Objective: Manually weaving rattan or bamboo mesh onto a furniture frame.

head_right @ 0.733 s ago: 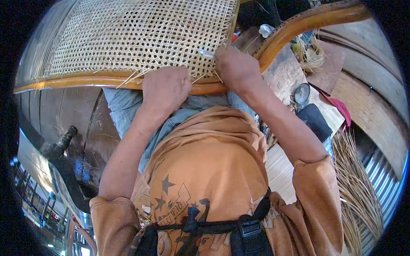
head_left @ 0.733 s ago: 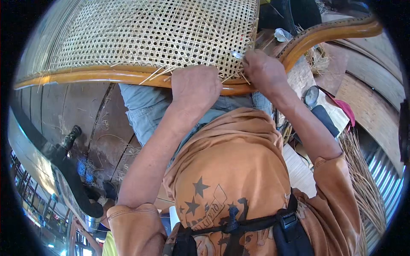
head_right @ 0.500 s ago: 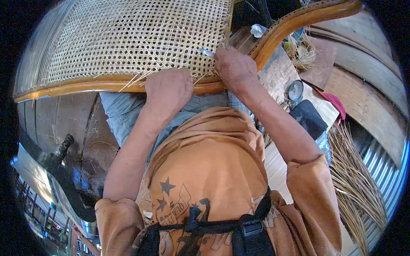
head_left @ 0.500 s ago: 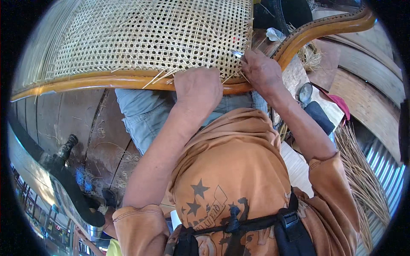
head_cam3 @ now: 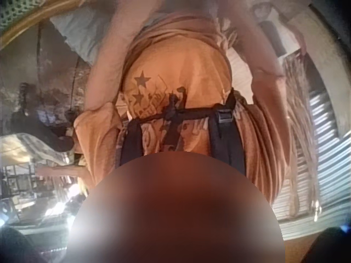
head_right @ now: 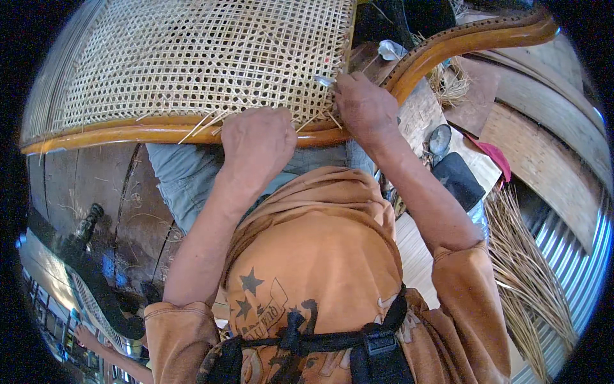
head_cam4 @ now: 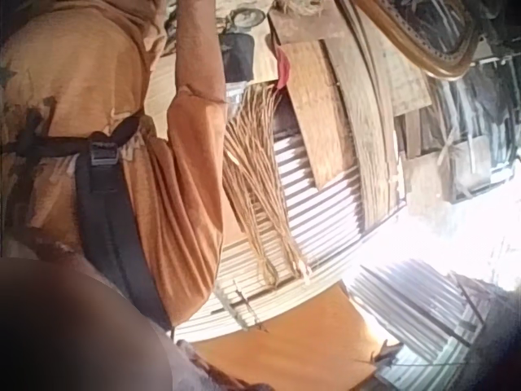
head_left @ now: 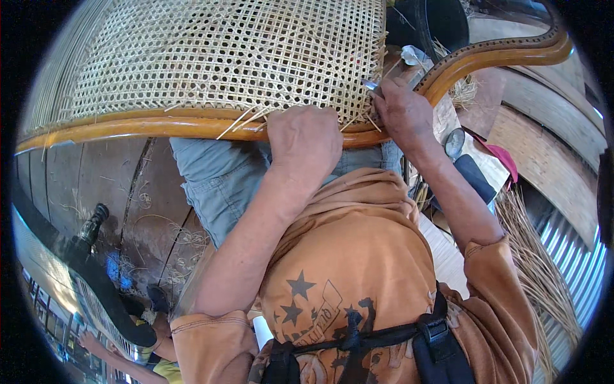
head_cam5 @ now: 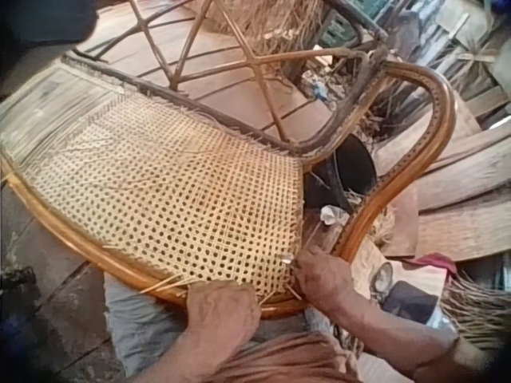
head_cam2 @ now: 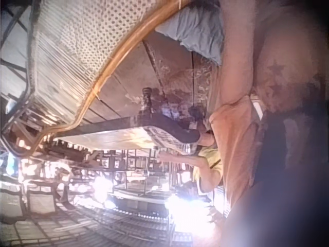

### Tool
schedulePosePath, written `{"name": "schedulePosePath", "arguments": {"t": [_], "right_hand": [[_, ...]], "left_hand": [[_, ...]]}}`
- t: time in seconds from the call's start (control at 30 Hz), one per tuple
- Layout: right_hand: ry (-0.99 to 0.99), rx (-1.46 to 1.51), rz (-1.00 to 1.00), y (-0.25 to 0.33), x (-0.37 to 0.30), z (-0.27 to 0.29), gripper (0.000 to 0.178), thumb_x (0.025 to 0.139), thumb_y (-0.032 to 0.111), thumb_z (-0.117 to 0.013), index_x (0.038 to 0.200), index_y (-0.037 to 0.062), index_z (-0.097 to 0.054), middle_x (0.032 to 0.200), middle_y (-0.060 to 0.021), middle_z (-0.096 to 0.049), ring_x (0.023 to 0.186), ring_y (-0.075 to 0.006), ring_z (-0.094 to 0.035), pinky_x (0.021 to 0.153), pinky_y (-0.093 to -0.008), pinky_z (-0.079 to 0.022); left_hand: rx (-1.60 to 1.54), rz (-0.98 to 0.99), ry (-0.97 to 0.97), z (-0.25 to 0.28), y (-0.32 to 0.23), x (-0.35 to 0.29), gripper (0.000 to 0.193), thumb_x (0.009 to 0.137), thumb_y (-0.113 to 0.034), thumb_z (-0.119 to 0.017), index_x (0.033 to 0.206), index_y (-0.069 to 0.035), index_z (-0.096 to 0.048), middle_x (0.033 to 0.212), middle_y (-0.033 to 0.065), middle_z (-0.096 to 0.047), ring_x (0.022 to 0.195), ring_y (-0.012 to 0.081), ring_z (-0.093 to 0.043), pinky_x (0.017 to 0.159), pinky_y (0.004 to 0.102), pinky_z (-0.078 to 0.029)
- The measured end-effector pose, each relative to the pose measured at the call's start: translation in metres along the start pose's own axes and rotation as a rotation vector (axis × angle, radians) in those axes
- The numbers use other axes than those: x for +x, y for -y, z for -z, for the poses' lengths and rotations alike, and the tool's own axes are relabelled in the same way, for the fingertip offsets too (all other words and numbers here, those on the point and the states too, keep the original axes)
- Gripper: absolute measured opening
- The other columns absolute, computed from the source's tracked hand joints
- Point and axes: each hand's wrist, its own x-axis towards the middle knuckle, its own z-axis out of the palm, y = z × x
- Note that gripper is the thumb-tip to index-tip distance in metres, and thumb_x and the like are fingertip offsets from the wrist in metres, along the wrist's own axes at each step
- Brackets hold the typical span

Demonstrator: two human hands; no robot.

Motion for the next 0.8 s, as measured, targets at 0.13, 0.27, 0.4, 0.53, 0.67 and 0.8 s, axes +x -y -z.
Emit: {"name": "schedulePosePath", "arguments": {"t": [0.13,0.27,0.4,0.53,0.67,0.8], "right_hand": [[-0.029,0.014,-0.009,0.004,0.001,-0.002,0.015,0.086,0.021,-0.052,0.094,0.0094,-0.057,0.091,-0.0128,-0.059,0.085,-0.0357,-0.061,0.07,-0.0456,-0.049],[-0.03,0.009,-0.096,0.009,0.003,-0.002,0.018,0.087,0.023,-0.051,0.094,0.008,-0.058,0.093,-0.0132,-0.06,0.086,-0.0355,-0.061,0.071,-0.0459,-0.049],[-0.079,0.077,-0.13,0.001,0.007,0.003,0.022,0.088,0.025,-0.049,0.093,0.0064,-0.059,0.094,-0.0153,-0.062,0.086,-0.0368,-0.061,0.072,-0.046,-0.049],[-0.195,0.234,-0.3,-0.036,0.006,0.032,0.029,0.087,0.031,-0.053,0.092,0.0036,-0.06,0.086,-0.0204,-0.063,0.081,-0.0393,-0.061,0.07,-0.0461,-0.048],[-0.272,0.355,-0.208,-0.056,-0.013,0.046,0.029,0.085,0.029,-0.06,0.088,0.0003,-0.058,0.07,-0.0134,-0.058,0.064,-0.0228,-0.057,0.062,-0.035,-0.044],[-0.187,0.676,-0.264,-0.069,-0.035,0.021,0.023,0.086,0.024,-0.062,0.087,0.0015,-0.058,0.066,-0.0032,-0.053,0.064,-0.0101,-0.048,0.06,-0.0279,-0.042]], "left_hand": [[0.028,-0.006,0.008,0.002,0.0,0.0,0.019,0.079,-0.019,-0.052,0.071,-0.005,-0.062,0.067,0.0122,-0.063,0.065,0.0281,-0.062,0.06,0.0428,-0.048],[0.017,0.006,0.089,0.006,-0.003,0.003,0.023,0.081,-0.023,-0.051,0.074,-0.004,-0.063,0.069,0.0156,-0.063,0.068,0.0322,-0.062,0.065,0.0452,-0.048],[-0.105,0.064,0.25,0.035,-0.005,0.018,0.03,0.083,-0.028,-0.052,0.076,-0.001,-0.062,0.072,0.0186,-0.063,0.072,0.037,-0.061,0.07,0.0469,-0.048],[-0.006,0.032,0.119,0.034,-0.004,0.057,0.036,0.082,-0.034,-0.053,0.081,0.0,-0.063,0.077,0.0213,-0.063,0.074,0.039,-0.061,0.072,0.0467,-0.048],[0.013,0.039,0.289,0.016,-0.012,0.082,0.038,0.077,-0.038,-0.059,0.079,0.0,-0.065,0.078,0.0207,-0.064,0.075,0.0365,-0.063,0.071,0.0463,-0.049],[0.059,0.114,0.362,0.011,-0.033,0.089,0.048,0.072,-0.047,-0.064,0.082,0.0,-0.067,0.081,0.0219,-0.065,0.079,0.0373,-0.063,0.072,0.0466,-0.049]]}}
